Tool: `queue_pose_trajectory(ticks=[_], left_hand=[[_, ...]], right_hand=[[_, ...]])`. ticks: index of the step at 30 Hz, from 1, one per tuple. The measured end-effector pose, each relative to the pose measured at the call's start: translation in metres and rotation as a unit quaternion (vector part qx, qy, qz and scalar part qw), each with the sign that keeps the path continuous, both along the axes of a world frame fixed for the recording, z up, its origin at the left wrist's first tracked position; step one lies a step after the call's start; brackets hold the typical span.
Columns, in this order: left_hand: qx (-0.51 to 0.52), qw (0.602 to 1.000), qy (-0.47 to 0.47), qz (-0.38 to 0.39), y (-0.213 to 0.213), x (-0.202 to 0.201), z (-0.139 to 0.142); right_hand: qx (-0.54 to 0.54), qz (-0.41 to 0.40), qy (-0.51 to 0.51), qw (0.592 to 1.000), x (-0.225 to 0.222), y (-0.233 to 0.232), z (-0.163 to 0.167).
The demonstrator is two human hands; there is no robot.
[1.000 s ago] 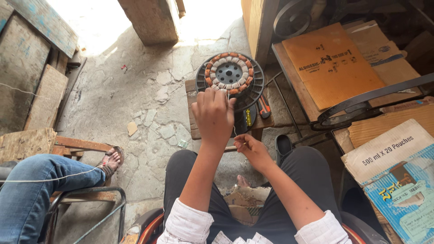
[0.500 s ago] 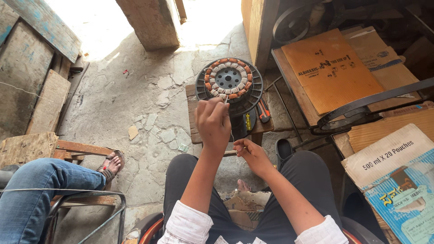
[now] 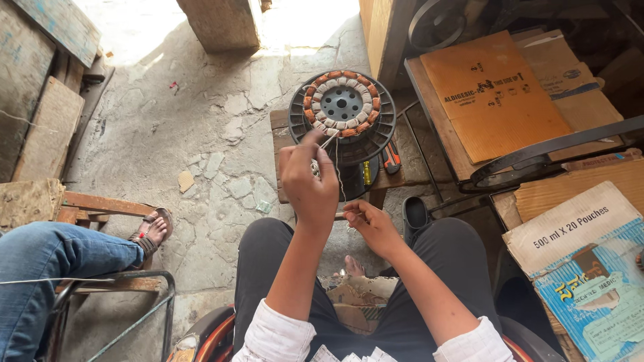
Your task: The person is repairing an electrical motor by hand, manipulating wires and using a screwdriver to adjust components. The task involves careful handling of the motor's internal parts, with the person seated and working on a small wooden stool.
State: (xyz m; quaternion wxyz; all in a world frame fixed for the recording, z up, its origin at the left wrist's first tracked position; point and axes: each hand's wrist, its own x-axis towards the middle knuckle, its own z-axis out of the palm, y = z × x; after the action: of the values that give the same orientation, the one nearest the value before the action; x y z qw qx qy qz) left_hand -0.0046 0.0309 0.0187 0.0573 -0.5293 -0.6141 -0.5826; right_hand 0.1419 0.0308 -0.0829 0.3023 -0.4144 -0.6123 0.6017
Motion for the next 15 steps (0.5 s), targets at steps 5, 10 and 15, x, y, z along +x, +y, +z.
queue_pose_trajectory(ticks=[5,10,15], left_hand=[[-0.018,1.0,0.001,0.0,0.0,-0.005,0.006],[-0.045,0.998,-0.03,-0.028,-0.004,-0.004,0.002],[-0.077,0.995,0.043,-0.052,-0.021,-0.001,0.001]], right_hand=[[0.046,0.009,-0.082,0.996,0.004,0.0,-0.002],[0.056,0.016,-0.092,0.994,0.004,0.001,-0.006],[0.066,0.02,-0.097,0.993,0.005,0.0,-0.01]])
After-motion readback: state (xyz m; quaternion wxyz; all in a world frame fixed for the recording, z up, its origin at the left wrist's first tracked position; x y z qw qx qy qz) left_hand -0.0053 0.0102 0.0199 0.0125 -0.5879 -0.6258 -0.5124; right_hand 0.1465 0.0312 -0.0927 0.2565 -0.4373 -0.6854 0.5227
